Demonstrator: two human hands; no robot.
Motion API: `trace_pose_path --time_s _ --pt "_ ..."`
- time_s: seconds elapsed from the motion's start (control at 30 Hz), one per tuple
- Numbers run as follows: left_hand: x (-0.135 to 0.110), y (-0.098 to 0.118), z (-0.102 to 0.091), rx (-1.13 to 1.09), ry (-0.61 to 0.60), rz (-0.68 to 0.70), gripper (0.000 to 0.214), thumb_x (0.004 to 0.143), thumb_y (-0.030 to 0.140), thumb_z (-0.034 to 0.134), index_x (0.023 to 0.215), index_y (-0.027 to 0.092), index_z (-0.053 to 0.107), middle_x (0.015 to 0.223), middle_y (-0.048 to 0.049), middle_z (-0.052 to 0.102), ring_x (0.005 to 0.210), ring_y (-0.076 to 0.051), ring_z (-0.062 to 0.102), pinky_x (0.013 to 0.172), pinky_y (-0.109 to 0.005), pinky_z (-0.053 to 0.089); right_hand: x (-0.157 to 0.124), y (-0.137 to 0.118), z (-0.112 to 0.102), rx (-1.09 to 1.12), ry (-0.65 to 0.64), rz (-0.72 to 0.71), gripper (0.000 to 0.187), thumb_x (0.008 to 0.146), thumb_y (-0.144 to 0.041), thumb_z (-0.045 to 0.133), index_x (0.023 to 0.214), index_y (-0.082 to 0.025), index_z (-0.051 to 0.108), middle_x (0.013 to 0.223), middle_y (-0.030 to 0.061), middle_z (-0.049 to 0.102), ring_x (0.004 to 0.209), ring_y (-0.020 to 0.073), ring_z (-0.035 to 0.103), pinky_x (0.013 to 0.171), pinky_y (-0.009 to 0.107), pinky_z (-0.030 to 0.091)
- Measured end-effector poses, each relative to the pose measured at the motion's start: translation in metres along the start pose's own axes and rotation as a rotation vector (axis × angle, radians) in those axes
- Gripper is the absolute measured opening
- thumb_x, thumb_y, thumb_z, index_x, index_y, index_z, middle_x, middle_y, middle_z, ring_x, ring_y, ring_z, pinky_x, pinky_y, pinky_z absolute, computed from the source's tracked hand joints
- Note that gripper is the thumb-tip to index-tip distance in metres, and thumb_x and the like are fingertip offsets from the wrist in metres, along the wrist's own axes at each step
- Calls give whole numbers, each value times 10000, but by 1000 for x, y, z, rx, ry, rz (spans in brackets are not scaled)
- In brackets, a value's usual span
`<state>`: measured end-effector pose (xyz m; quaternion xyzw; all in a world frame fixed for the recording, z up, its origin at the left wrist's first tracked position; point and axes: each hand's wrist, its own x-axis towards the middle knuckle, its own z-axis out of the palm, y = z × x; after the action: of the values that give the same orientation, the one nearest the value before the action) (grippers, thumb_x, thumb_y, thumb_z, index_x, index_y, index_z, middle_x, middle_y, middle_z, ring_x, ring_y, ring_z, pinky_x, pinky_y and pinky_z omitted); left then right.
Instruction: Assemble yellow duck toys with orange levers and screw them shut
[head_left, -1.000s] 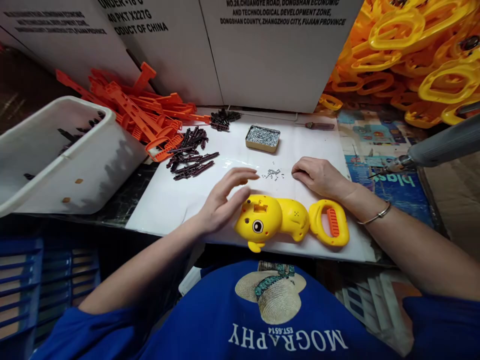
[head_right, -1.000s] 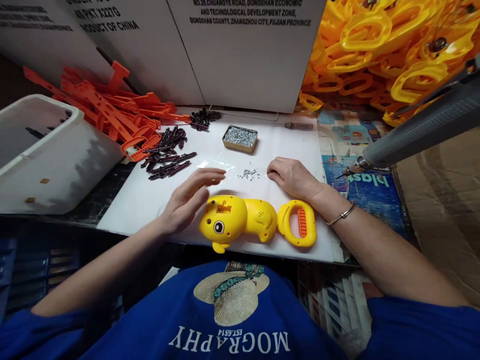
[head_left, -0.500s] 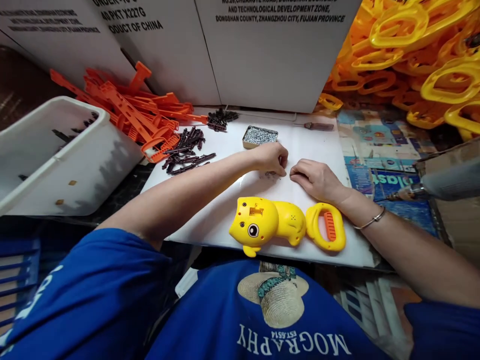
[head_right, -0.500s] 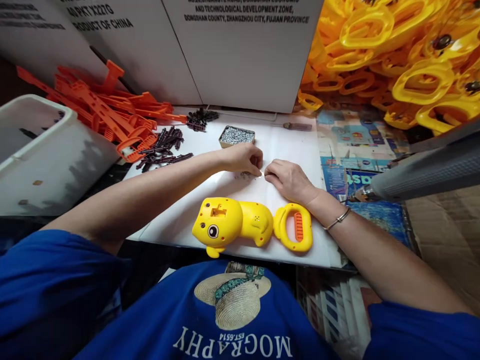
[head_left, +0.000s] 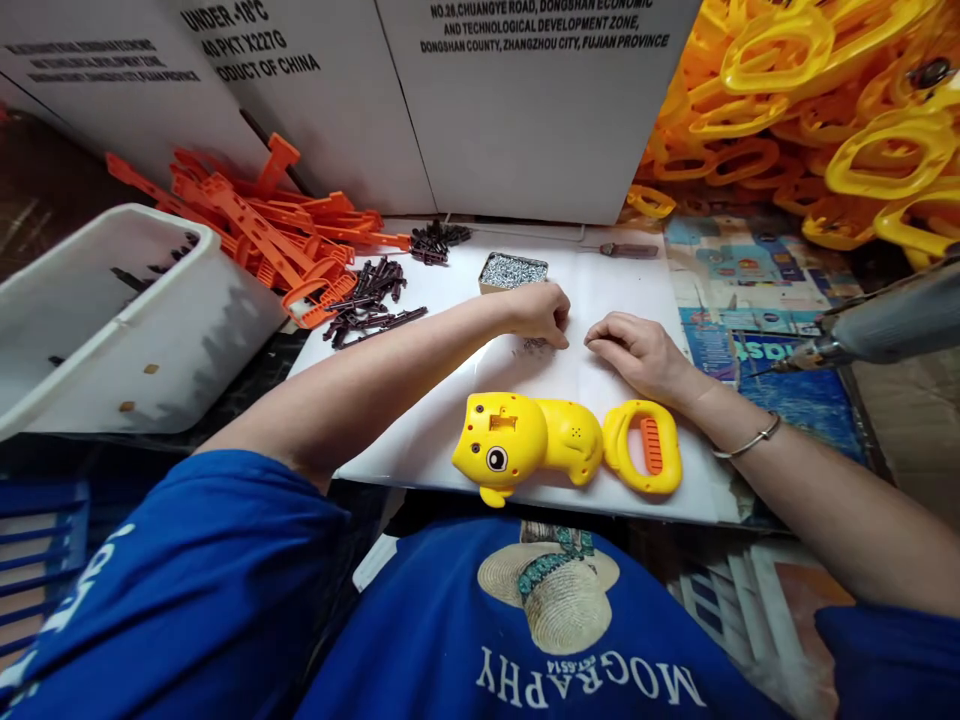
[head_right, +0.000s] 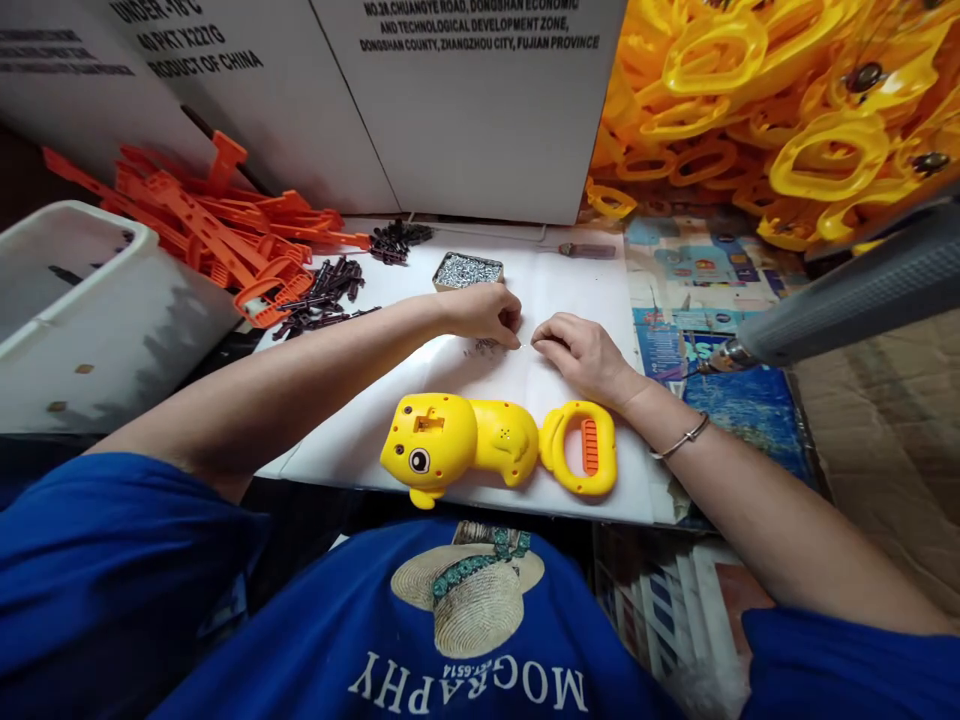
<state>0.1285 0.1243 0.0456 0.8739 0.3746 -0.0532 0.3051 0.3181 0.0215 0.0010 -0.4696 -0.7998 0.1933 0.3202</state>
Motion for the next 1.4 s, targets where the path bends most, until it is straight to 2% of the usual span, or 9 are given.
trace_pose_path --time_s 0.13,0.27,0.43,0.63,0.8,0.9,1.1,1.27,1.4 --pt "-11 0 -12 -59 23 28 125 725 206 748 825 140 785 664 4 654 606 -114 535 619 -247 384 2 -25 -14 50 95 98 117 918 -289 595 871 -216 673 829 49 713 740 203 635 697 341 517" --pt "-44 4 -30 -552 -23 176 202 805 289 731 936 142 777 677 4 610 535 -82 473 537 -247 342 8 -60 -28 45 240 83 130 922 -333 632 885 -222 690 851 54 718 753 209 638 698 356 521" --pt "-92 13 -35 -870 -55 284 360 767 449 845 755 110 725 634 -21 630 509 -69 505 505 -232 388 19 -99 -25 -135 230 -45 153 965 -321 596 865 -252 688 817 61 711 716 219 623 687 386 521" --pt "-130 11 -22 -789 248 206 334 801 393 820 714 96 695 575 6 599 470 -57 508 466 -199 387 26 -115 -7 -33 209 -137 103 962 -286 619 934 -225 697 842 59 712 743 211 647 704 370 540" --pt "-179 -12 -8 -767 509 85 236 754 337 818 740 126 714 591 4 622 510 -75 527 472 -194 396 49 -82 -1 82 153 -6 114 905 -274 652 930 -194 729 864 48 743 747 196 663 696 339 544" --pt "-226 -35 8 -856 470 24 314 757 416 820 696 154 658 591 11 601 526 -86 521 511 -209 408 69 -55 8 -226 -26 83 134 886 -195 626 853 -189 756 876 58 769 785 204 684 744 337 535" --pt "-298 -80 83 -863 -290 -240 514 860 655 620 718 161 633 638 1 554 599 -125 480 589 -245 403 96 -36 33 -431 -238 178 141 829 -172 683 715 -198 762 758 79 748 735 229 667 687 336 499" --pt "-309 -112 159 -465 -178 -602 426 732 585 667 693 161 634 736 -43 618 715 -193 545 662 -281 430 101 -44 37 -520 -355 215 107 829 -198 712 738 -194 767 757 99 735 789 252 676 713 334 486" --pt "-310 -130 177 -401 -163 -684 430 656 583 686 748 162 683 791 -68 687 761 -243 615 661 -296 460 101 -51 36 -535 -430 235 116 852 -176 663 805 -139 762 832 150 745 850 277 680 753 344 475"
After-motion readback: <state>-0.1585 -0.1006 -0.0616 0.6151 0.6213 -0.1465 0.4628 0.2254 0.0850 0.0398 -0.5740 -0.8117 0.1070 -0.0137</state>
